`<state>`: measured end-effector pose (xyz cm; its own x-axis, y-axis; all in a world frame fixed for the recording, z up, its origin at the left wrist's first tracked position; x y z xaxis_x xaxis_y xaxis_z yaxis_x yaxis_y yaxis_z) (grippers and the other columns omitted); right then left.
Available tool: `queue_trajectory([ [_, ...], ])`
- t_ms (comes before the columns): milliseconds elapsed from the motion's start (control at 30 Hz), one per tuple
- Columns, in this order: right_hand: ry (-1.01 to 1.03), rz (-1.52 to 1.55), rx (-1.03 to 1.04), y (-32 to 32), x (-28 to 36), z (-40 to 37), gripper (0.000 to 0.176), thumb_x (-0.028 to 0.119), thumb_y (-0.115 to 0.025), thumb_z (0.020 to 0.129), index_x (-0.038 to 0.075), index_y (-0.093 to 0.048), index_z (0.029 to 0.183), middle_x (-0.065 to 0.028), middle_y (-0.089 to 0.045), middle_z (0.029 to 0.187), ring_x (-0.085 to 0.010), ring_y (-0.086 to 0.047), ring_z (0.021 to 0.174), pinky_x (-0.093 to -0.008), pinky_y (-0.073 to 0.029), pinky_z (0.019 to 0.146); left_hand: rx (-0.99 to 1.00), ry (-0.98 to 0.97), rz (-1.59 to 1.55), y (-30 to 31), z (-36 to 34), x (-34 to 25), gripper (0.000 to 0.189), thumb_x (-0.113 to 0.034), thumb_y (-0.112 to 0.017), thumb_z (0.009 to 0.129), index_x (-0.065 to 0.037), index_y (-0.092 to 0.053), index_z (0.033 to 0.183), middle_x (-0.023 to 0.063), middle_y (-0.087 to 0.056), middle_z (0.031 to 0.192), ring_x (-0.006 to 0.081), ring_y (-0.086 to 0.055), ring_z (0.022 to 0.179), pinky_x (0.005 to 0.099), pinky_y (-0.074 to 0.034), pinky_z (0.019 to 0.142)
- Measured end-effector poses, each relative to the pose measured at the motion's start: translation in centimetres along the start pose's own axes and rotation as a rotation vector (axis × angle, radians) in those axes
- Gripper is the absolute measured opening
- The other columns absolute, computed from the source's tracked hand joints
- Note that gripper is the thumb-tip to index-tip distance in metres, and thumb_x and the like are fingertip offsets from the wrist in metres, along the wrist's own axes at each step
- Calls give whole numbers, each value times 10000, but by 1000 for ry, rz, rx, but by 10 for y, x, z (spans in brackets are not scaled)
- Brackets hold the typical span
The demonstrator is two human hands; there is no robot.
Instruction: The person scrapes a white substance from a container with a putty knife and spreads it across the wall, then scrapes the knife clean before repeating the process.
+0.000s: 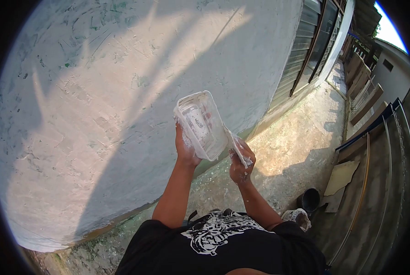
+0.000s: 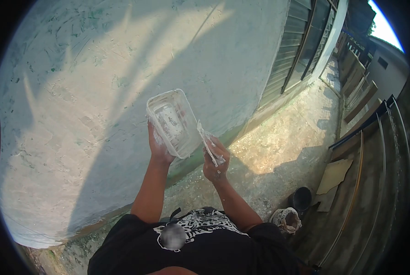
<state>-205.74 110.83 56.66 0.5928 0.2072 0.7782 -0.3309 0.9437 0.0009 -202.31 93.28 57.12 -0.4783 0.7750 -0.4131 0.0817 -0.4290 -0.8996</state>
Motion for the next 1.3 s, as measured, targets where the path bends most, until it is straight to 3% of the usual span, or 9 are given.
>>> queue_trajectory([
  [100,328,-16,-35,-1,12,7,326,-98,-509,801,-94,-655,1093,-246,-652,1145,-345,-637,1101,-375,-485,941,47,19,-10,-10,5,4,681,-581,-315,994,-63,-406,1427,179,-545,1326,313,-567,1167,467,-470,995],
  [600,399,-299,-23,-10,-12,12,259,-6,-555,827,-109,-657,1043,-261,-662,1091,-443,-635,1062,-453,-493,940,167,123,-176,-23,5,-9,705,-590,-340,985,-50,-397,1435,199,-524,1349,333,-567,1176,485,-490,981],
  [733,496,-323,-94,-3,-34,3,162,-29,-573,883,-83,-622,1028,-217,-684,998,-354,-680,957,-402,-528,877,173,155,-166,-38,1,-15,702,-600,-353,976,-62,-424,1420,179,-551,1325,327,-588,1151,498,-515,942],
  [800,-368,-23,-99,13,-108,-7,184,-57,-538,865,-61,-628,1026,-154,-677,1004,-288,-674,930,-356,-533,852,176,148,-157,-31,3,-17,696,-601,-354,975,-67,-432,1415,174,-556,1318,328,-590,1147,505,-521,932],
  [900,-580,519,-478,42,-151,-20,230,-71,-545,823,-28,-630,1032,-96,-657,1015,-238,-654,922,-334,-537,803,156,119,-126,-15,8,-26,683,-597,-355,974,-77,-443,1408,168,-562,1311,329,-593,1144,508,-528,922],
  [967,-558,791,-375,54,-135,4,195,-35,-620,806,14,-620,994,-85,-638,976,-201,-612,888,-284,-503,766,126,115,-105,-9,8,-25,675,-594,-355,975,-81,-445,1405,166,-563,1310,328,-592,1145,505,-529,922],
  [1033,-215,1155,127,47,-106,34,109,-2,-635,817,53,-643,912,-111,-623,971,-235,-549,880,-341,-451,792,82,89,-49,-7,7,-23,665,-586,-360,976,-85,-446,1406,169,-563,1308,323,-592,1144,498,-527,925],
  [1133,-29,1102,345,52,-59,56,263,304,-690,858,52,-690,782,-116,-633,814,-257,-522,857,-355,-422,777,110,94,-78,-15,4,-17,659,-553,-385,980,-77,-403,1434,190,-529,1341,363,-569,1164,521,-511,938],
  [1300,1,899,469,57,-14,68,345,370,-776,760,40,-705,689,-115,-641,767,-269,-540,872,-369,-436,748,221,102,23,-22,7,-14,726,-593,-382,965,-46,-385,1442,210,-507,1367,343,-559,1182,492,-492,963],
])
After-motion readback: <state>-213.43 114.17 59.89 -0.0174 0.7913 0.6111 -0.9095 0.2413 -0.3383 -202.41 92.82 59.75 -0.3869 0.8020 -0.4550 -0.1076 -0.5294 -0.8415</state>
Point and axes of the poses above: each hand's wrist, its own z-axis towards the middle knuckle, its own y-axis out of the back of the hand, x = y × z, the point moved 7 cm from there along z, towards the middle knuckle
